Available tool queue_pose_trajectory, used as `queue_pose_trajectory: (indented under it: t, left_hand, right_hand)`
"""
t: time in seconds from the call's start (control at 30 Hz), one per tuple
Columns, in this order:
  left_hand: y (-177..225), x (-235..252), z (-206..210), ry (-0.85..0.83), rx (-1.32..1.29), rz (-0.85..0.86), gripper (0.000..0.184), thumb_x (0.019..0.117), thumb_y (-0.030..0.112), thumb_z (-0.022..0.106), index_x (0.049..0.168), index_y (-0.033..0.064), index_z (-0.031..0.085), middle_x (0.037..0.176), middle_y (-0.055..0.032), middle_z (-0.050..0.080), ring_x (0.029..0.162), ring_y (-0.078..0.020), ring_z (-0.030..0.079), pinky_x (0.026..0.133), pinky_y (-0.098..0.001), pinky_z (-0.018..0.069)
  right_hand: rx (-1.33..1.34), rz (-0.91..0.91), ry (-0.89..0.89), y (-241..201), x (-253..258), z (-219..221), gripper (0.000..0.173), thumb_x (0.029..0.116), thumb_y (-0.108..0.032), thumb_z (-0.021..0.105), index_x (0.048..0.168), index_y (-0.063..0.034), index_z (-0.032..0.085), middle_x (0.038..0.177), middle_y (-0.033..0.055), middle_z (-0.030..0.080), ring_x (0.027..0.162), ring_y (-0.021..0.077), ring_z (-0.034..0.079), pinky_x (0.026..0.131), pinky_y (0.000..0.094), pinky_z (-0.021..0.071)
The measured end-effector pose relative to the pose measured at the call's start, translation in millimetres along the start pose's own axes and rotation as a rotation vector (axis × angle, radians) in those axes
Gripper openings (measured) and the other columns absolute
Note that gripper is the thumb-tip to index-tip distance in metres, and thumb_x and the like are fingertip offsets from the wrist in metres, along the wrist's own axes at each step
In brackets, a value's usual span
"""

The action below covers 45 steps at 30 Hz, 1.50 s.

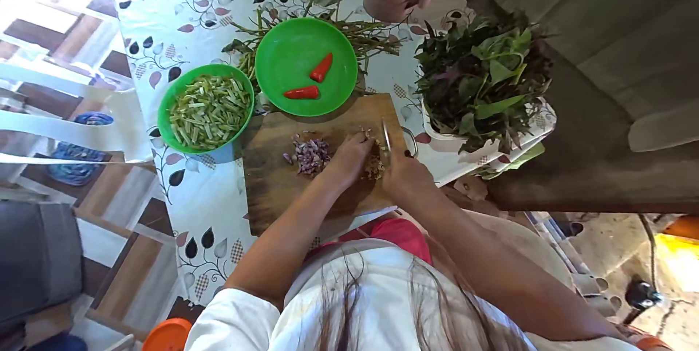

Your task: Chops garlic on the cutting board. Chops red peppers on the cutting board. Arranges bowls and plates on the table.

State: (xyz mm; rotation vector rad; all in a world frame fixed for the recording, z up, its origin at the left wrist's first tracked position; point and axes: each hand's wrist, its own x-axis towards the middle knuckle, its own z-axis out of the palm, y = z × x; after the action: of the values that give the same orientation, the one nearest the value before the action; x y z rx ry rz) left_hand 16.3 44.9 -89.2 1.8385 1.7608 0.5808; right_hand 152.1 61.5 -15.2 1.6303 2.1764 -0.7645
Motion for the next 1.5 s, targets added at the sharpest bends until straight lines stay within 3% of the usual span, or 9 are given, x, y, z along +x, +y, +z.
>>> queue_pose_trajectory:
  t: [0.2, 0.27, 0.47, 0.7, 0.83, 0.93, 1.1, 1.23, 1.5]
  left_hand:
    - [-9.9, -40.8, 14.3, 0.431, -0.089, 0.000, 0.032, 0.0940, -0.004, 0.062, 0.125, -0.0081, 0.067, 0.123, -0.0278, 0.065, 0.118, -0.0422, 0.063, 0.104, -0.0502, 0.0510]
    - [-6.4, -51.4, 29.4, 0.464, 0.010, 0.026, 0.040, 0.0903, 0.009, 0.072, 0.127, -0.0052, 0.067, 0.125, -0.0284, 0.064, 0.120, -0.0449, 0.061, 0.104, -0.0550, 0.0496]
    - [5.3, -36.4, 59.4, 0.466, 0.345, 0.051, 0.088, 0.0822, 0.058, 0.075, 0.144, -0.0019, 0.055, 0.138, -0.0257, 0.060, 0.127, -0.0437, 0.057, 0.101, -0.0583, 0.0440]
    - [5.2, -9.1, 25.9, 0.315, 0.468, -0.254, 0.100, 0.0902, 0.056, 0.068, 0.159, -0.0050, 0.029, 0.153, -0.0283, 0.046, 0.140, -0.0446, 0.045, 0.109, -0.0598, 0.0344]
    - [-10.6, -6.2, 7.1, 0.372, 0.357, -0.278, 0.109, 0.0779, 0.050, 0.085, 0.157, -0.0049, 0.033, 0.144, -0.0292, 0.053, 0.134, -0.0465, 0.049, 0.105, -0.0624, 0.0371]
    - [-16.3, -12.1, -13.2, 0.310, 0.186, -0.228, 0.094, 0.0830, 0.040, 0.085, 0.154, -0.0034, 0.041, 0.143, -0.0296, 0.052, 0.135, -0.0471, 0.048, 0.108, -0.0625, 0.0373]
    - [-16.8, -11.6, 1.9, 0.545, -0.133, 0.122, 0.035, 0.0958, 0.003, 0.064, 0.128, -0.0102, 0.065, 0.133, -0.0307, 0.061, 0.126, -0.0428, 0.060, 0.109, -0.0476, 0.0474]
    - [-7.3, -11.0, 22.3, 0.713, -0.127, 0.191, 0.030, 0.0973, 0.004, 0.061, 0.122, -0.0118, 0.068, 0.122, -0.0300, 0.066, 0.117, -0.0419, 0.065, 0.105, -0.0460, 0.0511]
    - [-22.6, -37.5, 25.2, 0.686, -0.027, 0.203, 0.003, 0.0834, 0.000, 0.075, 0.084, -0.0019, 0.077, 0.094, -0.0199, 0.071, 0.096, -0.0348, 0.069, 0.089, -0.0428, 0.0575]
  right_hand:
    - [0.035, -0.111, -0.015, -13.5, 7.9, 0.5, 0.034, 0.1072, -0.015, 0.047, 0.138, -0.0008, 0.049, 0.107, 0.0246, 0.069, 0.102, 0.0428, 0.069, 0.086, 0.0592, 0.0550]
    - [0.064, -0.154, 0.026, -4.7, 14.2, -6.5, 0.043, 0.1074, -0.014, 0.046, 0.149, -0.0027, 0.044, 0.106, 0.0263, 0.070, 0.101, 0.0456, 0.069, 0.085, 0.0636, 0.0539]
    - [-0.060, -0.155, 0.100, 4.9, 35.4, -23.3, 0.034, 0.1092, -0.016, 0.045, 0.137, -0.0003, 0.056, 0.109, 0.0286, 0.069, 0.107, 0.0482, 0.067, 0.088, 0.0657, 0.0514]
    - [-0.197, -0.336, 0.066, 14.2, 30.8, -17.1, 0.030, 0.1069, -0.012, 0.050, 0.134, -0.0036, 0.060, 0.106, 0.0246, 0.071, 0.102, 0.0459, 0.069, 0.084, 0.0642, 0.0530]
    - [-0.208, -0.403, 0.060, 22.2, 29.9, -14.2, 0.021, 0.1065, -0.012, 0.051, 0.120, -0.0024, 0.063, 0.096, 0.0214, 0.070, 0.094, 0.0420, 0.071, 0.079, 0.0600, 0.0542]
    - [-0.090, -0.340, 0.071, 19.6, 26.5, -18.2, 0.033, 0.1074, -0.013, 0.049, 0.137, -0.0008, 0.059, 0.103, 0.0257, 0.071, 0.099, 0.0461, 0.070, 0.084, 0.0650, 0.0525]
    - [0.227, -0.389, 0.142, 16.6, 28.1, -23.4, 0.025, 0.1049, -0.010, 0.051, 0.123, 0.0044, 0.062, 0.097, 0.0245, 0.068, 0.091, 0.0408, 0.069, 0.079, 0.0615, 0.0532]
    - [0.546, -0.266, 0.035, 4.6, 24.4, -22.2, 0.021, 0.1068, -0.010, 0.052, 0.123, -0.0011, 0.061, 0.100, 0.0168, 0.068, 0.089, 0.0259, 0.067, 0.079, 0.0487, 0.0547]
    - [0.832, -0.207, 0.066, 24.8, 35.8, -21.3, 0.017, 0.1084, -0.010, 0.049, 0.122, -0.0019, 0.054, 0.095, 0.0127, 0.064, 0.081, 0.0187, 0.066, 0.074, 0.0403, 0.0566]
